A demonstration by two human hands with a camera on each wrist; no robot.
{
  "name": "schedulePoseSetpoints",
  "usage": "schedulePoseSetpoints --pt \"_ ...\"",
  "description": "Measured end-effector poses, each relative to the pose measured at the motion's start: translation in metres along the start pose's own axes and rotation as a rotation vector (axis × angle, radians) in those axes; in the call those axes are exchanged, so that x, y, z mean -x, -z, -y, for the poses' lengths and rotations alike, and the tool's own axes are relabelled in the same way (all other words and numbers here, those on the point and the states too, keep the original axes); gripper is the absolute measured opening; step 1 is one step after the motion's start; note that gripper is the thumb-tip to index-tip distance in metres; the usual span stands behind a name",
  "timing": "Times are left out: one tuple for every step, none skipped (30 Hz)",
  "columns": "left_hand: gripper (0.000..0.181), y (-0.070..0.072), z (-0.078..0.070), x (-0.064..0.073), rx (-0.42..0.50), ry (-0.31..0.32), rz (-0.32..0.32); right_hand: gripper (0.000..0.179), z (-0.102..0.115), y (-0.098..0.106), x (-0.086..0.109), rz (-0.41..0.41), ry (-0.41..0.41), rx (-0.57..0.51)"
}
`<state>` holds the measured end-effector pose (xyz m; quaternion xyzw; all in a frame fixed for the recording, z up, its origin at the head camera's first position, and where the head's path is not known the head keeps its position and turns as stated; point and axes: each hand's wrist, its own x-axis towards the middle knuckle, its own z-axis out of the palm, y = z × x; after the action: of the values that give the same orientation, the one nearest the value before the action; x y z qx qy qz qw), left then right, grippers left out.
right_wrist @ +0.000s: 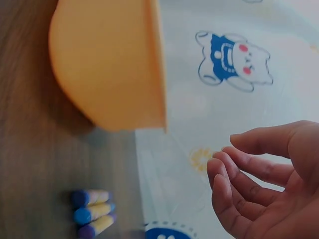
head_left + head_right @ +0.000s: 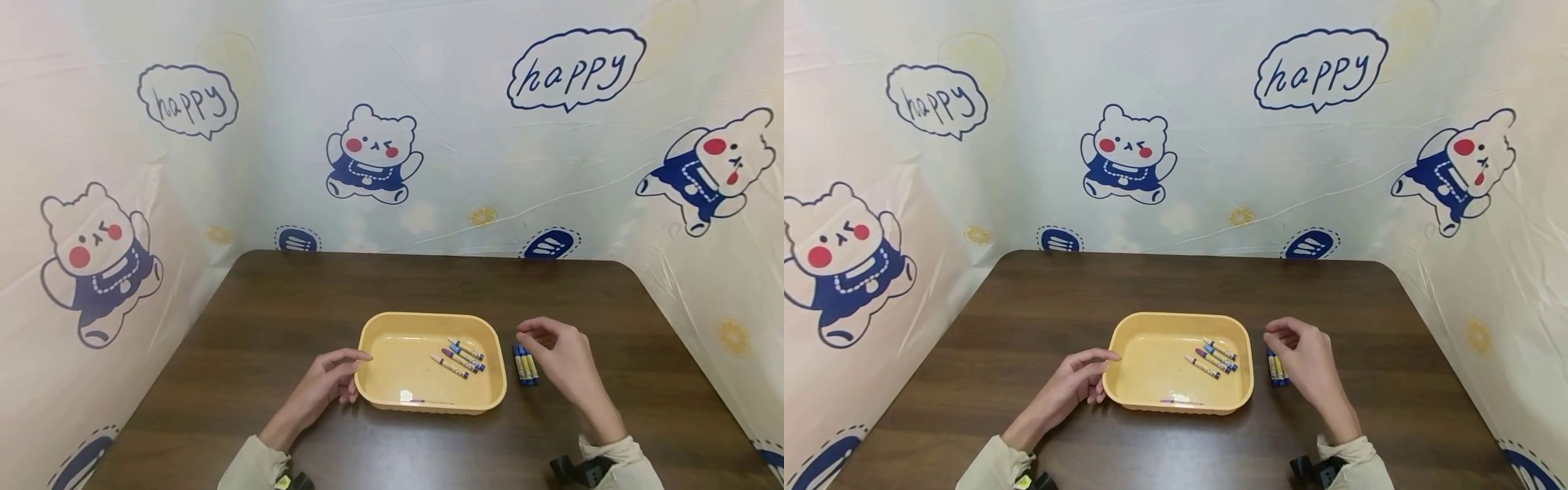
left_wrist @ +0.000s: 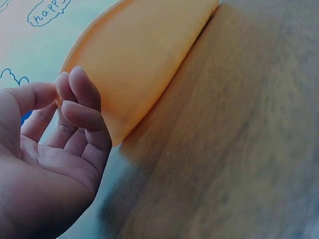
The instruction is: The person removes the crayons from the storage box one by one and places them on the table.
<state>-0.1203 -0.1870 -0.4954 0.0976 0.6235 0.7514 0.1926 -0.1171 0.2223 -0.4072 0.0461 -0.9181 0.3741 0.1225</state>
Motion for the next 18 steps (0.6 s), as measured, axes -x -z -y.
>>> schedulePoseSetpoints --pt "0.033 0.0 0.0 0.0 -0.002 -0.003 0.0 0.013 0.004 0.0 -0.001 0.008 0.006 -0.005" --pt "0.033 0.0 0.001 0.0 -0.004 -0.005 0.0 0.013 0.008 0.0 -0.001 0.016 0.012 -0.011" --pt "0.033 0.0 0.001 0.001 -0.006 -0.008 0.0 0.012 0.012 -0.001 -0.002 0.024 0.016 -0.015" --pt "0.033 0.0 0.001 0.0 -0.006 -0.01 0.0 0.012 0.015 -0.001 -0.002 0.032 0.021 -0.02" --pt "0.033 0.0 0.001 0.0 -0.006 -0.011 0.001 0.012 0.018 -0.002 -0.003 0.04 0.026 -0.024" --pt "0.032 0.0 0.001 0.0 -0.008 -0.013 0.001 0.012 0.021 -0.002 -0.004 0.048 0.031 -0.028" --pt "0.032 0.0 0.001 0.0 -0.008 -0.014 0.003 0.012 0.023 -0.004 -0.005 0.055 0.035 -0.033" --pt "0.031 0.0 0.001 0.0 -0.008 -0.015 0.005 0.012 0.026 -0.005 -0.005 0.063 0.037 -0.035" --pt "0.031 -0.001 0.001 0.0 -0.01 -0.015 0.007 0.011 0.028 -0.006 -0.006 0.07 0.04 -0.039" --pt "0.031 -0.001 0.001 0.0 -0.01 -0.015 0.009 0.011 0.03 -0.007 -0.007 0.076 0.045 -0.044" --pt "0.032 -0.001 0.001 0.001 -0.011 -0.016 0.012 0.011 0.032 -0.008 -0.008 0.081 0.05 -0.05" --pt "0.032 -0.001 0.001 0.001 -0.012 -0.017 0.013 0.011 0.034 -0.01 -0.008 0.087 0.054 -0.058" --pt "0.033 -0.001 0.0 0.001 -0.011 -0.018 0.014 0.011 0.036 -0.011 -0.009 0.095 0.059 -0.066" --pt "0.033 -0.001 0.0 0.001 -0.011 -0.018 0.014 0.011 0.038 -0.013 -0.01 0.103 0.064 -0.071" --pt "0.033 -0.001 0.0 0.001 -0.011 -0.018 0.013 0.011 0.041 -0.014 -0.01 0.111 0.069 -0.078" --pt "0.033 -0.001 0.0 0.001 -0.01 -0.018 0.012 0.011 0.043 -0.016 -0.011 0.12 0.075 -0.084" --pt "0.033 -0.001 0.0 0.001 -0.01 -0.018 0.011 0.011 0.046 -0.017 -0.012 0.132 0.079 -0.087" --pt "0.034 -0.001 0.0 0.001 -0.01 -0.017 0.01 0.011 0.048 -0.019 -0.012 0.147 0.084 -0.09"
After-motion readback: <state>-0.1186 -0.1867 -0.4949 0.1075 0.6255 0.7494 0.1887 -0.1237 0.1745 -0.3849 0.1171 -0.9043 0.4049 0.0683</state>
